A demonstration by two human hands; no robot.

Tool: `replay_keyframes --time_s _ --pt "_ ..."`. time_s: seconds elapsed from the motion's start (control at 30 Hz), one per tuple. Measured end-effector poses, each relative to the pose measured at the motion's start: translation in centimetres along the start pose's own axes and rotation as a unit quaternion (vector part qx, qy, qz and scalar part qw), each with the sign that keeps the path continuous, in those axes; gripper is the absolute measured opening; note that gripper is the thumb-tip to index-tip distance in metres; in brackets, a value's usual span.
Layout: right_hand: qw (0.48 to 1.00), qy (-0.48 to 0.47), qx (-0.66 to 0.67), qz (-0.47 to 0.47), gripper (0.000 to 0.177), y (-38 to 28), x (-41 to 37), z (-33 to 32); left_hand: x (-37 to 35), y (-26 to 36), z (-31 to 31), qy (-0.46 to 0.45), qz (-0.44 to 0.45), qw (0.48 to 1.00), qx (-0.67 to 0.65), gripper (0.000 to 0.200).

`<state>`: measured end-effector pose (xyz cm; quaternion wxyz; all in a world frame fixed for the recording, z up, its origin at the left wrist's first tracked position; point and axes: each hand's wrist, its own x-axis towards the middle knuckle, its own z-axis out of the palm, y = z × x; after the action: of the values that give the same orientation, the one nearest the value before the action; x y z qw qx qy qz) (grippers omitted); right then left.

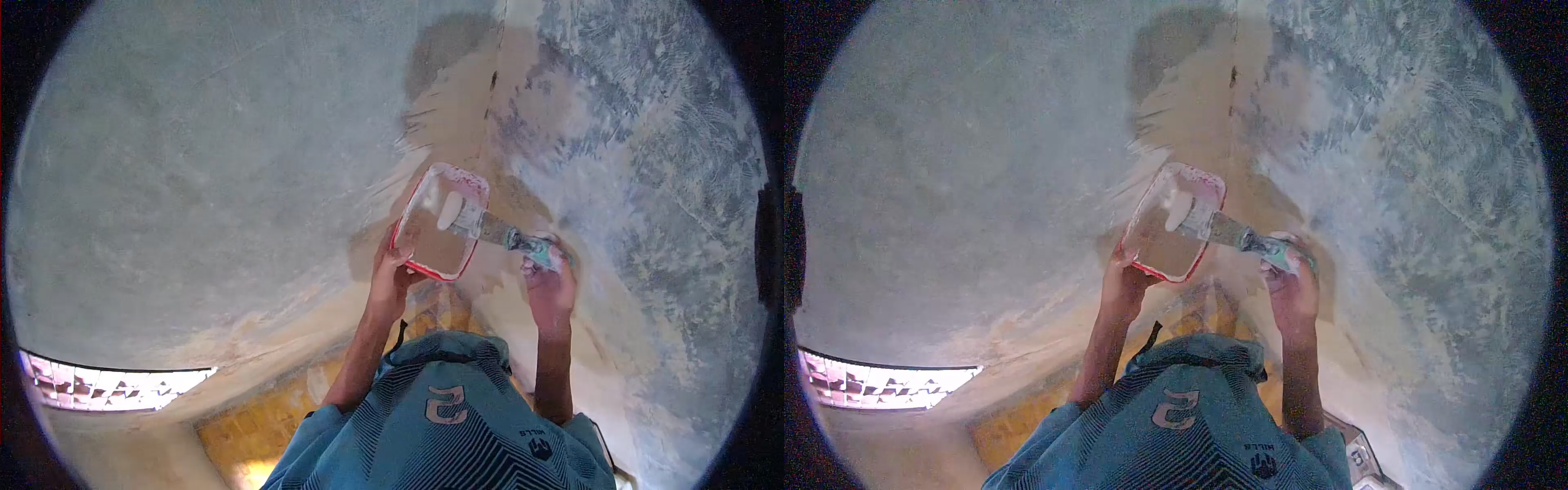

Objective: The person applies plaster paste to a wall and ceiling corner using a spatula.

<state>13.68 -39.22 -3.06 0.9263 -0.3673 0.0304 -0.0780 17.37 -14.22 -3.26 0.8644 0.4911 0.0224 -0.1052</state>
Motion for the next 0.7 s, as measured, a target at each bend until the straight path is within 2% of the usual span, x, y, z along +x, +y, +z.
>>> replay_keyframes --time_s 0.17,0.27,0.37,0.7 --pt "0.999 -0.016 -0.027 -0.018 0.034 -0.5 -0.3 0.5 -0.2 -0.1 -0.3 0.005 -0.008 1.000 -0.008 0.079" --pt "0.999 0.037 -0.020 -0.010 0.036 0.3 -0.7 0.5 -0.5 -0.1 -0.3 0.006 0.000 1.000 -0.007 0.081" --pt "1.000 -0.026 -0.018 -0.001 0.038 0.4 -1.0 0.5 -0.9 -0.4 -0.5 0.016 -0.006 1.000 -0.009 0.081" --pt "1.000 -0.011 0.011 0.016 0.040 0.5 -1.0 0.4 -0.6 -0.4 -0.8 0.004 -0.008 1.000 -0.016 0.079"
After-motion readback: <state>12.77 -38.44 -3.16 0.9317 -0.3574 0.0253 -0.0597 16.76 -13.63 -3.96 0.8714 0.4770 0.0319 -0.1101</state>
